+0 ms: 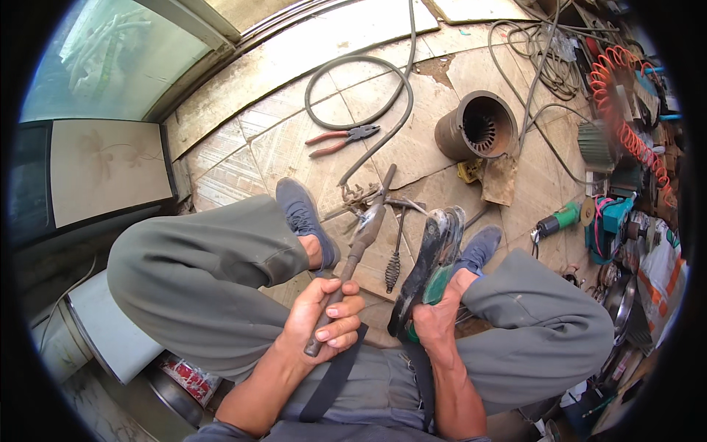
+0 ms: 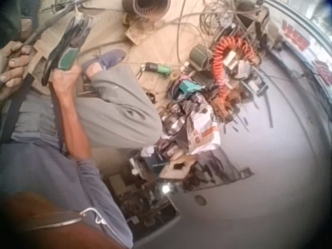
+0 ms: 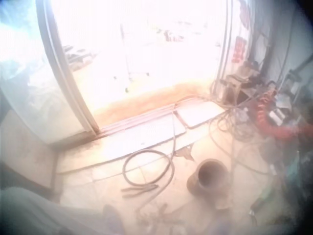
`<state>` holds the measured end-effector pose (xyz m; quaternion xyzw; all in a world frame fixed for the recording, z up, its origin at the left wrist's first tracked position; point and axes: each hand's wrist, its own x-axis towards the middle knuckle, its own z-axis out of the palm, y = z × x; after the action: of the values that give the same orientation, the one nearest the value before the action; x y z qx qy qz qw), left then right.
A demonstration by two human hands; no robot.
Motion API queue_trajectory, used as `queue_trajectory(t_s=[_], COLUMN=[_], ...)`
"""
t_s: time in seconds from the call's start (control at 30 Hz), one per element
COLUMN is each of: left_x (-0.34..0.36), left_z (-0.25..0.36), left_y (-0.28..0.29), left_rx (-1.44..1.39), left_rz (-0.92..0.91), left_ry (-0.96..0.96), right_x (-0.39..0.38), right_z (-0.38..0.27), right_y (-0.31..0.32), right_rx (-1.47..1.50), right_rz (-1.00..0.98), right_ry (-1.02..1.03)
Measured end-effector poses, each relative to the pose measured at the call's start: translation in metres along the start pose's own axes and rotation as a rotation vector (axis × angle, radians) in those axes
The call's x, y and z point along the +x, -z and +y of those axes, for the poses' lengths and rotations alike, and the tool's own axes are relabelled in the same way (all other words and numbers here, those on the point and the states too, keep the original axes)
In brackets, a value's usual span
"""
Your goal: The person sits on the floor and welds two metal rods together using a welding torch, producing sparks. They then use a hammer to tap the welded joint and inspect the result.
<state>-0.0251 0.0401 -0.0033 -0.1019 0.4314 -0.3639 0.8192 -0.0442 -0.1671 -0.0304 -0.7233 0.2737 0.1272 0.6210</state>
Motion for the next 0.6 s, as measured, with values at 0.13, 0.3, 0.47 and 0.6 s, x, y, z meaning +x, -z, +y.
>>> queue_trajectory(t_s=[0.13, 0.3, 0.47, 0.6], left_x=[0.022, 0.043, 0.045, 0.044], left_z=[-0.018, -0.026, -0.02, -0.016], left_y=[0.026, 0.036, 0.032, 0.033], left_rx=[-0.119, 0.077, 0.008, -0.008], left_rz=[-0.063, 0.052, 0.014, 0.021], left_ry=[0.082, 0.092, 0.082, 0.089], right_x=[0.0, -0.001, 0.003, 0.004], right_z=[0.012, 0.021, 0.024, 0.028], right_y=[0.003, 0.008, 0.016, 0.015], right_rx=[-0.063, -0.103, -0.161, -0.128], right_rz=[-0.045, 0.009, 0.032, 0.023], right_ry=[-0.123, -0.188, -0.264, -0.284])
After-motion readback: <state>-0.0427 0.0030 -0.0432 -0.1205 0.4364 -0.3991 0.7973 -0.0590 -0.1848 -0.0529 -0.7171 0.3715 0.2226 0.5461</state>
